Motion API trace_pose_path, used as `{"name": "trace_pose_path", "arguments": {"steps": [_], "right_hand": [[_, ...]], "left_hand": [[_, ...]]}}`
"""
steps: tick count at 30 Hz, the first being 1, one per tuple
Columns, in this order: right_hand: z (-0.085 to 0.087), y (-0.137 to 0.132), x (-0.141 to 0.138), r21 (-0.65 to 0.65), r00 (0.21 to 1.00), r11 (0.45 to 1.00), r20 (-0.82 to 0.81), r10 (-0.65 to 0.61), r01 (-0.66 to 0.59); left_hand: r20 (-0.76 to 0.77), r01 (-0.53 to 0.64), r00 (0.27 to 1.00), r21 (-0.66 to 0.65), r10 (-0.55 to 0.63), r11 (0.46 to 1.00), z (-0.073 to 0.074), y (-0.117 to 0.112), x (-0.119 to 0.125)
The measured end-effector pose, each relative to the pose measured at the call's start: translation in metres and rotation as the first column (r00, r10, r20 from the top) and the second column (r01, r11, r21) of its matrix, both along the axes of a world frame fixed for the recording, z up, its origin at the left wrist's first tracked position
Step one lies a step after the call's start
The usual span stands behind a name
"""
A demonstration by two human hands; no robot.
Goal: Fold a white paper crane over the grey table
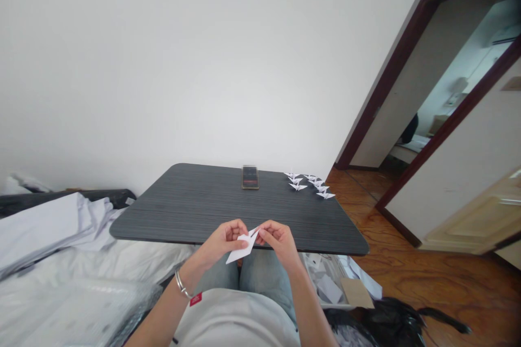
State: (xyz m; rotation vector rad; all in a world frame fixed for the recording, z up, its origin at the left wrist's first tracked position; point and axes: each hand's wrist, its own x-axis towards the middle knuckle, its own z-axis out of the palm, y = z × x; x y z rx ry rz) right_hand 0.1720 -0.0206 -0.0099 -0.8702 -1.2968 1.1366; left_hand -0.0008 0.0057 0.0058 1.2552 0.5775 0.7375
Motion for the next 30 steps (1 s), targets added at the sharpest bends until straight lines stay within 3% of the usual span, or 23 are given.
{"name": "trace_pose_path", "arguments": {"steps": [16,30], "right_hand": [[0.000,0.002,-0.004,-0.068,0.997,0.997,-0.073,-0.024,0.019],[-0.006,0.003,-0.010,-0.080,0.984,0.982,-0.035,-0.174,0.171]], "left_hand": [[-0.028,-0.053,0.998,0.056,0.054,0.997,0.004,-0.002,0.004],[-0.097,-0.107,0.986,0.227,0.132,0.968,-0.002,0.000,0.005]]}}
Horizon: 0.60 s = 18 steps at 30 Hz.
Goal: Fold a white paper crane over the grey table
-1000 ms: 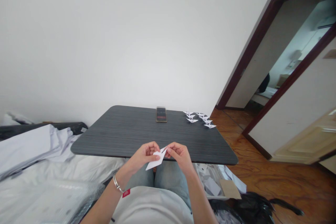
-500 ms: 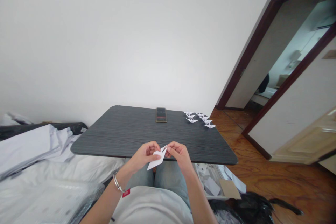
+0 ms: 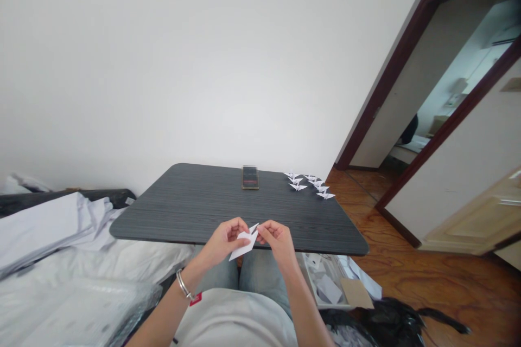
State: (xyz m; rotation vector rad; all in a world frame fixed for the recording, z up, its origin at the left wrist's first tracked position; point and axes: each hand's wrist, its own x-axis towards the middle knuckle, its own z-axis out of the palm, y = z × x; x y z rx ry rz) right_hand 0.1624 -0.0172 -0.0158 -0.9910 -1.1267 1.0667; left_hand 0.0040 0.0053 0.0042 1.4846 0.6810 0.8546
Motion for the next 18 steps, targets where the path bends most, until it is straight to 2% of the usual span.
{"name": "trace_pose_path", "arguments": {"steps": [7,14,18], "right_hand": [[0.0007,-0.0006,-0.0027,0.039,0.998,0.997,0.019,-0.060,0.059],[-0.0040,-0.0003,-0.0054,0.016,0.993,0.996,0.085,0.081,-0.082],[-0.0064,0.0006,-0.0059,0.008,0.993,0.996,0.081,0.084,-0.085]], "left_hand": [[0.015,-0.024,1.000,0.006,0.024,1.000,-0.0004,0.0006,0.0015],[0.022,-0.041,0.999,0.019,0.041,0.999,0.0041,0.0000,0.0003],[0.020,-0.041,0.999,0.020,0.041,0.999,0.0040,-0.0003,0.0005]]}}
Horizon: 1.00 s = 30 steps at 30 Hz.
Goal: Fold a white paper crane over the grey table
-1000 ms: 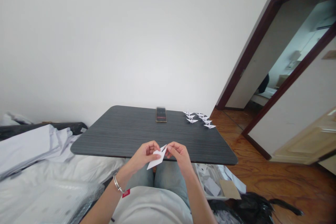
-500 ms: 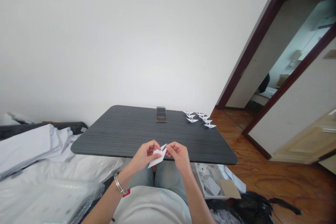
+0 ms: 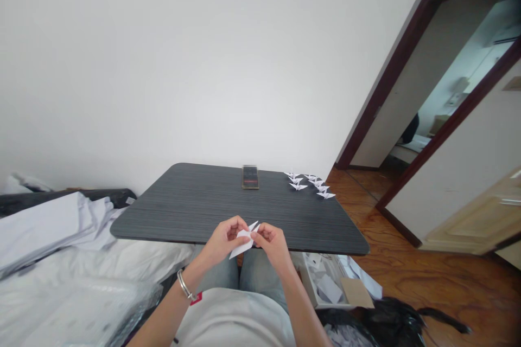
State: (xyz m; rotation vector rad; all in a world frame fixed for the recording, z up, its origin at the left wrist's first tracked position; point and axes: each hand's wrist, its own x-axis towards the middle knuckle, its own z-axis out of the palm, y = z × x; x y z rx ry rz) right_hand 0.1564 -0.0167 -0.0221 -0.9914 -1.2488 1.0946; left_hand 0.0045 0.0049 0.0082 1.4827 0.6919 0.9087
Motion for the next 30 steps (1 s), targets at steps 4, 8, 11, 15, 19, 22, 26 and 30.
{"name": "trace_pose_path", "arguments": {"steps": [4,8,11,15,19,22,26,30], "right_hand": [[0.001,-0.002,-0.002,0.000,0.999,1.000,-0.047,-0.019,0.019],[0.001,-0.003,-0.006,-0.017,0.994,0.999,-0.101,0.049,-0.051],[-0.001,-0.002,-0.008,-0.036,0.984,0.995,-0.153,0.089,-0.096],[-0.003,-0.002,-0.009,-0.069,0.981,0.996,-0.188,0.048,-0.062],[-0.002,-0.003,-0.010,-0.083,0.985,0.997,-0.174,-0.005,-0.010],[-0.001,-0.004,-0.011,-0.078,0.985,0.996,-0.168,-0.047,0.034],[0.000,-0.005,-0.014,-0.060,0.975,0.993,-0.194,-0.112,0.103],[-0.002,-0.005,-0.016,-0.045,0.982,0.995,-0.164,-0.097,0.091]], "left_hand": [[-0.002,-0.018,1.000,0.023,0.018,1.000,0.001,0.000,0.001],[0.010,-0.057,0.998,0.032,0.056,0.998,0.000,-0.001,0.001],[0.001,-0.089,0.996,0.045,0.090,0.995,-0.001,0.000,0.001],[0.001,-0.102,0.995,0.068,0.102,0.992,-0.006,0.002,0.000],[0.018,-0.107,0.994,0.042,0.107,0.993,-0.012,0.006,0.000],[0.021,-0.110,0.994,-0.017,0.111,0.994,-0.014,0.007,0.001],[0.051,-0.092,0.994,-0.096,0.098,0.991,-0.012,0.006,0.002],[0.082,-0.090,0.992,-0.114,0.099,0.989,-0.011,0.004,0.003]]}}
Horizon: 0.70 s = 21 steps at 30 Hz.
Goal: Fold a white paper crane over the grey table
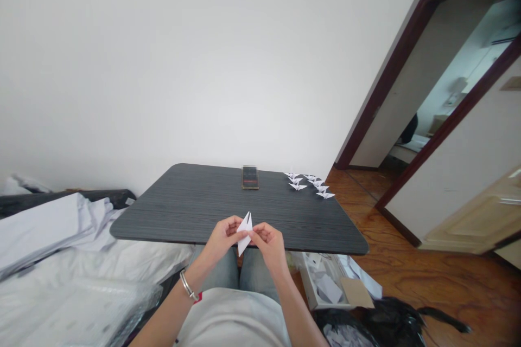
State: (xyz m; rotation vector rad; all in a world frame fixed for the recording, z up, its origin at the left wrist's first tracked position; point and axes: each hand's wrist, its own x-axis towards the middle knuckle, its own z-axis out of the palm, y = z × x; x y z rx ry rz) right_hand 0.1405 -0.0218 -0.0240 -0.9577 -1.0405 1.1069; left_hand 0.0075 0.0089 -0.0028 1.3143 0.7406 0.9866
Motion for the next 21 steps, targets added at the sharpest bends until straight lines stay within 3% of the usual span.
{"name": "trace_pose_path", "arguments": {"steps": [3,10,21], "right_hand": [[-0.0017,0.0011,-0.0002,0.004,0.999,0.999,0.021,0.045,-0.045],[-0.0024,0.0029,-0.0004,0.120,0.993,0.992,0.100,-0.055,0.043],[0.0036,-0.0028,-0.0068,0.070,0.992,0.989,0.001,-0.127,0.127]], "left_hand": [[-0.014,-0.041,0.999,0.018,0.041,0.999,0.0007,-0.0004,0.0009],[-0.067,-0.117,0.991,0.051,0.120,0.992,0.0043,0.0002,0.0023],[-0.022,-0.173,0.985,-0.006,0.173,0.985,0.0079,-0.0068,0.0081]]}}
